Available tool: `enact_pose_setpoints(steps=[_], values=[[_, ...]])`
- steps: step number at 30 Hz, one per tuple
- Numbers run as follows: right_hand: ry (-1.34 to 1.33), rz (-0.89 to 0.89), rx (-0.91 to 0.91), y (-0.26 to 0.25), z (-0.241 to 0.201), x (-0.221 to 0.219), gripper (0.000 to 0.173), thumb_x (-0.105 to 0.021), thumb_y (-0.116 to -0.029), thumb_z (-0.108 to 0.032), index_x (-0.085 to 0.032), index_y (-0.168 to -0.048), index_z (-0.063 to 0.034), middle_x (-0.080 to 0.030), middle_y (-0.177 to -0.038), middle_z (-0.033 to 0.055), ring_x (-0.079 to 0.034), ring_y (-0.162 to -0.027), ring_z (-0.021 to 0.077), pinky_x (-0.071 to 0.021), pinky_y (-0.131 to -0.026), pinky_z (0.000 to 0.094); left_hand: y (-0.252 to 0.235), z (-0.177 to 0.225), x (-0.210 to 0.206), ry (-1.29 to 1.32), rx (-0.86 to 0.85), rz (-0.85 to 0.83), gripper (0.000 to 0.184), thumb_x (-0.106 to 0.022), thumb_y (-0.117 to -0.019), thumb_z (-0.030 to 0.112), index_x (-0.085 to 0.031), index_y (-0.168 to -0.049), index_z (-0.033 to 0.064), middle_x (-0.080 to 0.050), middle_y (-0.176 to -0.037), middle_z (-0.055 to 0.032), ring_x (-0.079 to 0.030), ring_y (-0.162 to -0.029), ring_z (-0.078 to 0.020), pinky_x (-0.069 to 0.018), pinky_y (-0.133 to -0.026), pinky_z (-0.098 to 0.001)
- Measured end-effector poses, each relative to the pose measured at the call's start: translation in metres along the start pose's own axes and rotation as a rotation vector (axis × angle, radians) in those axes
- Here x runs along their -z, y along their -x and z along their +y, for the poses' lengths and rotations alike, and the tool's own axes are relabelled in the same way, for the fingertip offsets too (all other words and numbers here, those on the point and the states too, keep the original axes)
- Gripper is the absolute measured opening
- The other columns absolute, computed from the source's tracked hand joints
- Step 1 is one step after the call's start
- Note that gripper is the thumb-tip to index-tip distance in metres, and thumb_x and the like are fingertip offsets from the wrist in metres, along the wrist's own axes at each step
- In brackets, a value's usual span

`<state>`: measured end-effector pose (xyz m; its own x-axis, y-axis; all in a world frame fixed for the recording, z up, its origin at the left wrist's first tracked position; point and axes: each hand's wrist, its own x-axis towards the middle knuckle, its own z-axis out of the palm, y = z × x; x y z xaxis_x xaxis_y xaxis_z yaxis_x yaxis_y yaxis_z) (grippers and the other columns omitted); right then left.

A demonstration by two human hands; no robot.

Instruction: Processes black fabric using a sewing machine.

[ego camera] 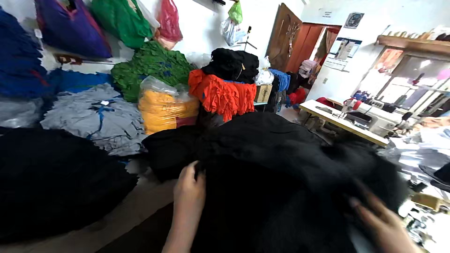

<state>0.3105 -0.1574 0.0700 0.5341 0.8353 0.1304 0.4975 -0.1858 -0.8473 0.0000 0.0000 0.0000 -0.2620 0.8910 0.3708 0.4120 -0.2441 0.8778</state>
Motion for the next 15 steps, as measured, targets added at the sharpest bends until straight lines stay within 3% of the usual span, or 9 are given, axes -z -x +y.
enact_pose_setpoints(steps=[1,3,6,9,11,14,15], values=[[0.028,-0.062,0.129,-0.005,0.012,-0.009,0.053,-0.055,-0.1007,-0.009,-0.045,-0.149,0.0086,-0.04,-0.158,0.0273,-0.055,-0.136,0.0271,-0.0476,-0.11,0.0381,-0.001,-0.008,-0.01,-0.073,-0.022,-0.041,0.038,-0.055,-0.0996,0.0,-0.056,-0.137,-0.0101,-0.052,-0.142,-0.0344,-0.05,-0.134,-0.0489,-0.0395,-0.11,-0.0626],[-0.049,-0.036,0.157,-0.009,0.026,-0.017,0.049,-0.054,-0.0996,-0.005,-0.048,-0.146,0.0086,-0.044,-0.154,0.028,-0.056,-0.134,0.0254,-0.046,-0.11,0.0341,0.01,-0.009,-0.028,-0.087,-0.15,-0.052,0.042,-0.055,-0.0952,-0.001,-0.057,-0.137,-0.0089,-0.048,-0.145,-0.0352,-0.046,-0.136,-0.0533,-0.0401,-0.107,-0.0652],[-0.304,0.035,0.056,0.0,0.033,-0.008,0.04,-0.048,-0.1027,-0.006,-0.052,-0.141,0.006,-0.061,-0.137,0.014,-0.066,-0.116,0.0119,-0.0565,-0.096,0.0293,0.035,0.023,-0.049,0.052,-0.396,-0.207,0.034,-0.054,-0.0954,0.003,-0.067,-0.126,-0.0059,-0.058,-0.139,-0.0281,-0.057,-0.13,-0.0394,-0.0493,-0.105,-0.0513],[-0.357,0.046,0.235,0.021,0.06,0.013,0.029,-0.045,-0.1022,-0.003,-0.062,-0.124,0.0061,-0.073,-0.112,0.0004,-0.071,-0.101,0.0065,-0.0606,-0.09,0.0287,0.057,0.062,-0.086,0.268,-0.685,-0.444,0.026,-0.055,-0.0998,0.008,-0.073,-0.116,-0.0009,-0.067,-0.128,-0.0207,-0.065,-0.122,-0.0225,-0.0526,-0.103,-0.0332],[-0.365,0.117,0.292,0.044,0.077,0.027,0.025,-0.045,-0.1048,-0.006,-0.067,-0.117,0.0,-0.075,-0.103,-0.0064,-0.071,-0.096,0.0037,-0.0592,-0.09,0.0272,0.073,0.082,-0.115,0.392,-0.82,-0.619,0.024,-0.056,-0.1003,0.008,-0.074,-0.116,0.0008,-0.067,-0.129,-0.0198,-0.065,-0.122,-0.0211,-0.0527,-0.104,-0.0309],[-0.238,0.433,0.143,0.075,0.085,0.045,0.019,-0.053,-0.101,-0.004,-0.069,-0.1,0.0075,-0.075,-0.095,0.0045,-0.072,-0.093,0.0062,-0.0581,-0.089,0.0258,0.092,0.114,-0.145,0.453,-0.935,-0.837,0.026,-0.057,-0.0996,0.003,-0.072,-0.12,-0.0025,-0.065,-0.132,-0.0252,-0.065,-0.125,-0.031,-0.05,-0.109,-0.0363],[-0.171,0.453,0.051,0.081,0.091,0.053,0.021,-0.054,-0.1008,-0.006,-0.068,-0.102,0.009,-0.073,-0.097,0.008,-0.071,-0.095,0.0065,-0.0574,-0.09,0.0252,0.097,0.121,-0.155,0.441,-0.98,-0.864,0.026,-0.057,-0.0991,0.003,-0.072,-0.12,-0.0027,-0.065,-0.132,-0.0257,-0.064,-0.125,-0.0331,-0.0493,-0.109,-0.0378]])
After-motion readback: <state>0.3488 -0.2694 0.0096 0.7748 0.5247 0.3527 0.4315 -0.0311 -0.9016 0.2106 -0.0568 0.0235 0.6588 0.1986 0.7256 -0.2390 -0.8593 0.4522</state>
